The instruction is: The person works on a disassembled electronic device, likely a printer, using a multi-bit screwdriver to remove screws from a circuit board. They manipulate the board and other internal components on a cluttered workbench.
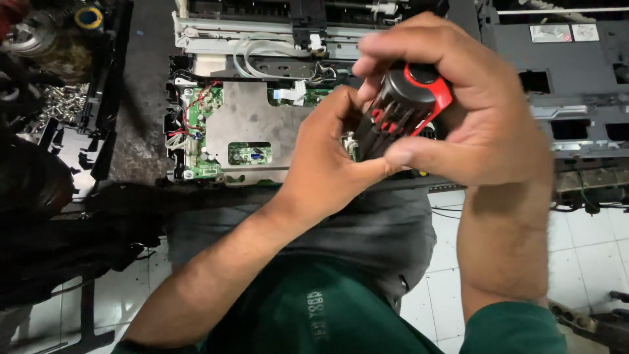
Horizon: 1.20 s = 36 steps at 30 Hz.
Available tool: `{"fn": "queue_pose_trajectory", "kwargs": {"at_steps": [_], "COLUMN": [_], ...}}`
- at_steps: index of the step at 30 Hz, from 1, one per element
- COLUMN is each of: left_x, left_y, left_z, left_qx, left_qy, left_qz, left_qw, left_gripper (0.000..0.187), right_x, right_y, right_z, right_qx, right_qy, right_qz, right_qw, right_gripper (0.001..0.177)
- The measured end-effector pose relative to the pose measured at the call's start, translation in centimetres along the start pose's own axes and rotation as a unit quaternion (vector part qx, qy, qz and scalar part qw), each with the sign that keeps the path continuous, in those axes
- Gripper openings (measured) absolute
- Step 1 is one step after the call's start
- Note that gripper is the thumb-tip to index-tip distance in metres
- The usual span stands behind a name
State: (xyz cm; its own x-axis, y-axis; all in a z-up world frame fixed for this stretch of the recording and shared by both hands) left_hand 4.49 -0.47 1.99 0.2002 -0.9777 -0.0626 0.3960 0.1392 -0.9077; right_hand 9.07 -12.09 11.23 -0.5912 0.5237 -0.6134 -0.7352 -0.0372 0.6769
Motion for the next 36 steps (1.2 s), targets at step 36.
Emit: {"fn": "queue_pose_trajectory", "kwargs": {"at_steps": [36], "left_x": [0.8], "left_y": [-3.1], "left_z": [1.9], "left_qx": [0.07], "left_qy": [0.182], "left_qz": [-0.008], "left_qw": [0.981], "left_gripper": [0.027], "right_x": [-1.3], "right_y": [2.6], "right_z": [-3.5], "right_qx": [0.119], "right_qy": [-0.096], "right_qz": [-0.416], "right_qw": [0.896], "right_gripper": [0.079]}}
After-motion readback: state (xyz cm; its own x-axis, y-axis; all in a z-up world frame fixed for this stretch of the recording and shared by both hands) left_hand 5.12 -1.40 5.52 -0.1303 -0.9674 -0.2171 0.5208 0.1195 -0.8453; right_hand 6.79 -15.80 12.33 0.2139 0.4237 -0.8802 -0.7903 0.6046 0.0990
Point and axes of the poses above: each hand's wrist, its own z-axis towards the middle knuckle, its own x-axis out of the palm, y = z × x, the point moved 5 cm from there along z, towards the middle knuckle, and after that the axes turned 6 degrees about z, right-handed, at the moved point
